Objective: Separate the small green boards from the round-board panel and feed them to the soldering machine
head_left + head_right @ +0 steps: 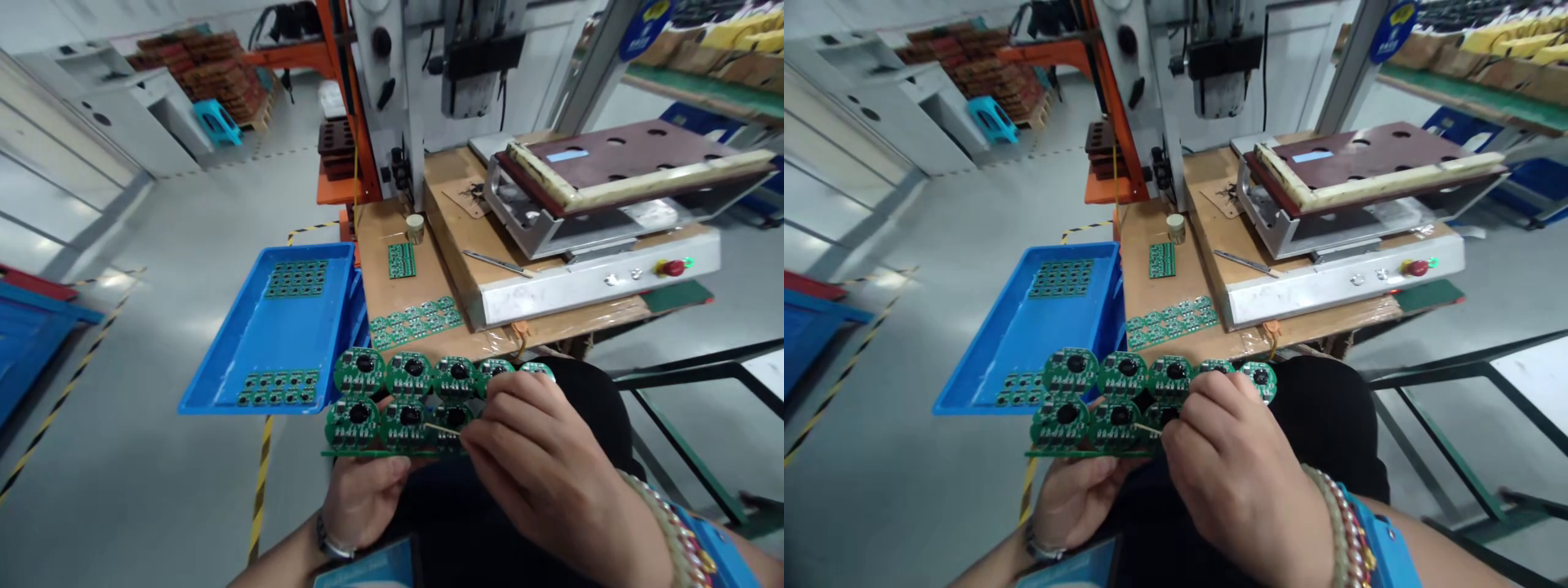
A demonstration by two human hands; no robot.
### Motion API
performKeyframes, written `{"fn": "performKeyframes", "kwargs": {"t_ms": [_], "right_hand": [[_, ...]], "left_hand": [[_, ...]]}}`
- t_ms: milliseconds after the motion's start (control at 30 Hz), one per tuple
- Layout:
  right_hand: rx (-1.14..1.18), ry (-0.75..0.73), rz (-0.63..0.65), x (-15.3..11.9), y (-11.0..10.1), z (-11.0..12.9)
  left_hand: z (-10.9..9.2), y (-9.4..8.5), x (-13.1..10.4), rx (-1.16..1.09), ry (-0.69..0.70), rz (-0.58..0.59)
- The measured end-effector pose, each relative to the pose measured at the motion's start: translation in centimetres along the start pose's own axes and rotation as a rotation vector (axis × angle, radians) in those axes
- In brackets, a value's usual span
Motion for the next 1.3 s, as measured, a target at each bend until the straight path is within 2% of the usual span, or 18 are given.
{"fn": "performKeyframes", "kwargs": {"t_ms": [167, 367, 600, 1300], "right_hand": [[-0.011, 0.001, -0.024, 0.29, -0.24, -0.11], [-0.004, -0.012, -0.013, 0.40, -0.12, 0.11], [-0.013, -0.018, -0.022, 0.66, -0.23, 0.16], [-0.034, -0.011, -0.022, 0.56, -0.17, 0.15]], "left_hand": [[0.12, -0.14, -0.18, -0.017, -0.026, -0.062], [-0.18, 0.31, 0.09, -0.007, -0.023, 0.001], [-0.35, 0.26, -0.03, 0.033, -0.008, -0.033], [-0.17, 0.12, -0.08, 0.018, -0.023, -0.008]]}}
Point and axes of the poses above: each hand's wrist, its own x-axis towards the middle knuckle, its own y-axis out of the palm, z = x × y, the point moved 4 cm from there along x, towards the middle knuckle, and after that the axes turned 13 degrees about -y, right-handed, at the moved point
